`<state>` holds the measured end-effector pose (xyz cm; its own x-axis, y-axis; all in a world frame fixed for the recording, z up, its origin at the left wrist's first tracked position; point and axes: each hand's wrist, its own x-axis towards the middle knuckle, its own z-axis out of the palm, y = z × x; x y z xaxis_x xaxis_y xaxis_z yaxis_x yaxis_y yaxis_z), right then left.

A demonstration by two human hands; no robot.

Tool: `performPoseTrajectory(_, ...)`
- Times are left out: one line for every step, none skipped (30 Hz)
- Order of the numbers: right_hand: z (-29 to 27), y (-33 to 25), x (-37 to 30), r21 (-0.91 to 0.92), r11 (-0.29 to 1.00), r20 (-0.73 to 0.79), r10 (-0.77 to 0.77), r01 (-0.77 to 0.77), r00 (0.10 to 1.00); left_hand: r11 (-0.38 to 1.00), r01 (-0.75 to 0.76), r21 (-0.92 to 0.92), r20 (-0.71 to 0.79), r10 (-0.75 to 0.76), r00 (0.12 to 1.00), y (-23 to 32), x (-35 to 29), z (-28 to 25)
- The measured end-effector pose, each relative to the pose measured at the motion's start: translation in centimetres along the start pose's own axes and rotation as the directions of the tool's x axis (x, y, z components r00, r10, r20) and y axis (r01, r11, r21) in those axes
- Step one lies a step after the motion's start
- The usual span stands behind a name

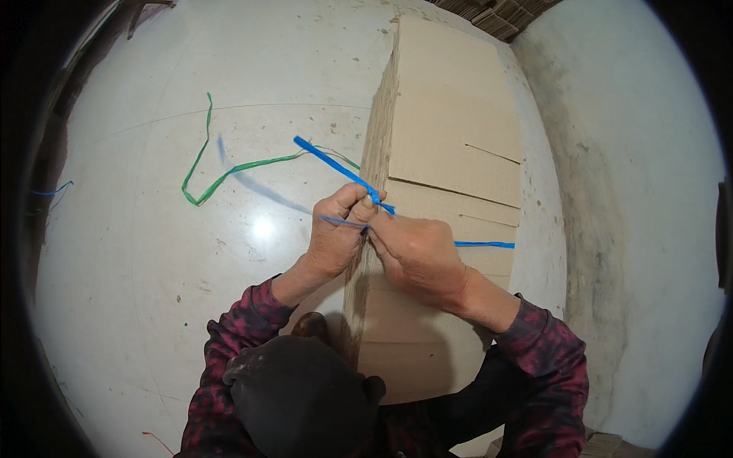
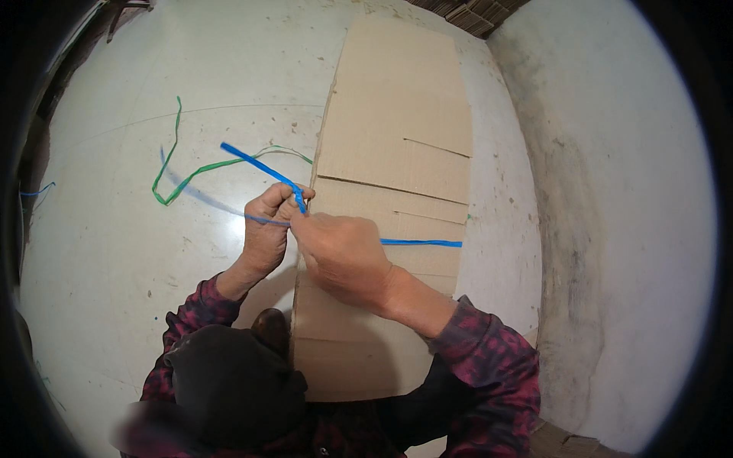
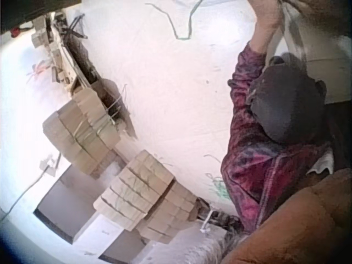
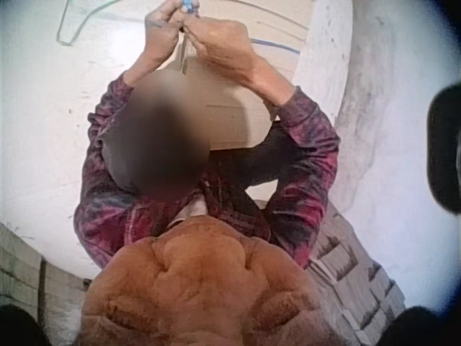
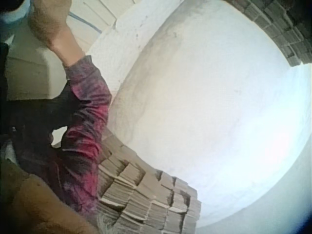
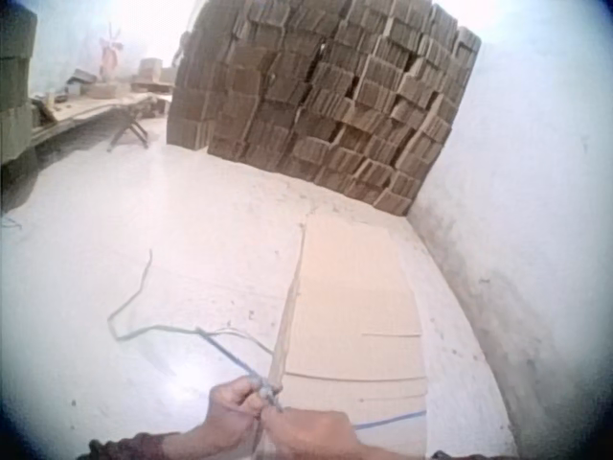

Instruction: The person gathers a stack of flat cardboard sheets, wraps blue and green plastic straps around them, and ties knots to secure the bundle. They then use scissors to trim the excess strap ends and place the finished bundle upright among other stacks.

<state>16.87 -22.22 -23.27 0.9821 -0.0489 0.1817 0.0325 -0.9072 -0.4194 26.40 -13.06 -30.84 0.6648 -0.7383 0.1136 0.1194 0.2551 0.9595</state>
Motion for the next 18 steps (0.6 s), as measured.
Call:
performPoseTrajectory(0.2,-0.2,0.2,-0.045,0.999,-0.007,0.022,-0.022,1.000,1.000,-0.019,0.008,0.039,0.019,0.999,-0.1,-0.1,-0.2)
performPoseTrajectory(0.3,-0.2,0.3,-0.019,0.999,-0.032,0.028,-0.028,0.999,0.999,-0.045,0.014,0.078,0.043,0.996,-0.1,-0.1,-0.5)
performPoseTrajectory(0.3,-0.2,0.4,0.007,0.999,-0.056,0.035,-0.034,0.998,0.997,-0.070,0.020,0.118,0.067,0.991,-0.2,-0.2,-0.8)
performPoseTrajectory(0.4,-0.2,0.4,0.033,0.999,-0.079,0.042,-0.039,0.996,0.994,-0.105,0.029,0.161,0.099,0.982,-0.5,-0.3,-1.1)
performPoseTrajectory(0.5,-0.1,0.4,0.027,0.999,-0.090,0.046,-0.043,0.995,0.989,-0.142,0.036,0.202,0.132,0.970,-0.9,-0.2,-1.4)
performPoseTrajectory(0.7,0.0,0.3,0.022,0.999,-0.100,0.049,-0.047,0.994,0.983,-0.178,0.042,0.243,0.163,0.956,-1.2,-0.2,-1.6)
performPoseTrajectory(0.8,0.1,0.3,0.016,0.999,-0.110,0.052,-0.051,0.993,0.984,-0.178,0.016,0.229,0.170,0.959,-1.3,-0.3,-1.6)
performPoseTrajectory(0.7,-0.1,0.3,-0.016,0.998,-0.088,0.064,-0.066,0.994,0.984,-0.178,-0.011,0.215,0.176,0.961,-1.3,-0.5,-1.6)
performPoseTrajectory(0.6,-0.2,0.3,-0.049,0.996,-0.066,0.077,-0.080,0.995,0.983,-0.179,-0.038,0.200,0.183,0.963,-1.2,-0.7,-1.6)
performPoseTrajectory(0.5,-0.4,0.4,-0.082,0.992,-0.045,0.089,-0.093,0.995,0.990,-0.107,-0.087,0.180,0.122,0.976,-0.9,-0.7,-1.6)
performPoseTrajectory(0.7,-0.1,0.2,-0.071,0.995,-0.076,0.059,-0.064,0.995,0.990,-0.033,-0.139,0.162,0.056,0.985,-0.5,-0.8,-1.3)
performPoseTrajectory(0.9,0.5,0.1,-0.061,0.998,-0.108,0.027,-0.034,0.994,0.980,0.039,-0.193,0.148,-0.010,0.989,-0.2,-0.9,-1.1)
performPoseTrajectory(0.9,0.9,-0.1,-0.052,0.999,-0.139,-0.004,-0.003,0.990,0.981,0.061,-0.186,0.155,-0.032,0.987,-0.1,-0.8,-1.0)
performPoseTrajectory(0.6,0.8,0.0,0.061,0.992,-0.142,0.118,-0.110,0.983,0.981,0.081,-0.176,0.156,-0.053,0.986,0.1,-0.8,-1.1)
performPoseTrajectory(0.1,0.4,0.0,0.172,0.961,-0.129,0.238,-0.215,0.963,0.981,0.100,-0.167,0.157,-0.074,0.985,0.2,-0.7,-1.2)
performPoseTrajectory(-0.3,0.1,0.1,0.277,0.908,-0.103,0.353,-0.314,0.930,0.985,0.052,-0.162,0.174,-0.024,0.985,0.1,-0.6,-1.3)
performPoseTrajectory(-0.4,-0.1,0.1,0.323,0.897,-0.135,0.358,-0.300,0.924,0.991,0.033,-0.129,0.171,-0.010,0.985,-0.1,-0.6,-1.3)
performPoseTrajectory(-0.5,-0.2,0.3,0.368,0.886,-0.166,0.362,-0.283,0.917,0.995,0.013,-0.095,0.168,0.003,0.986,-0.3,-0.5,-1.4)
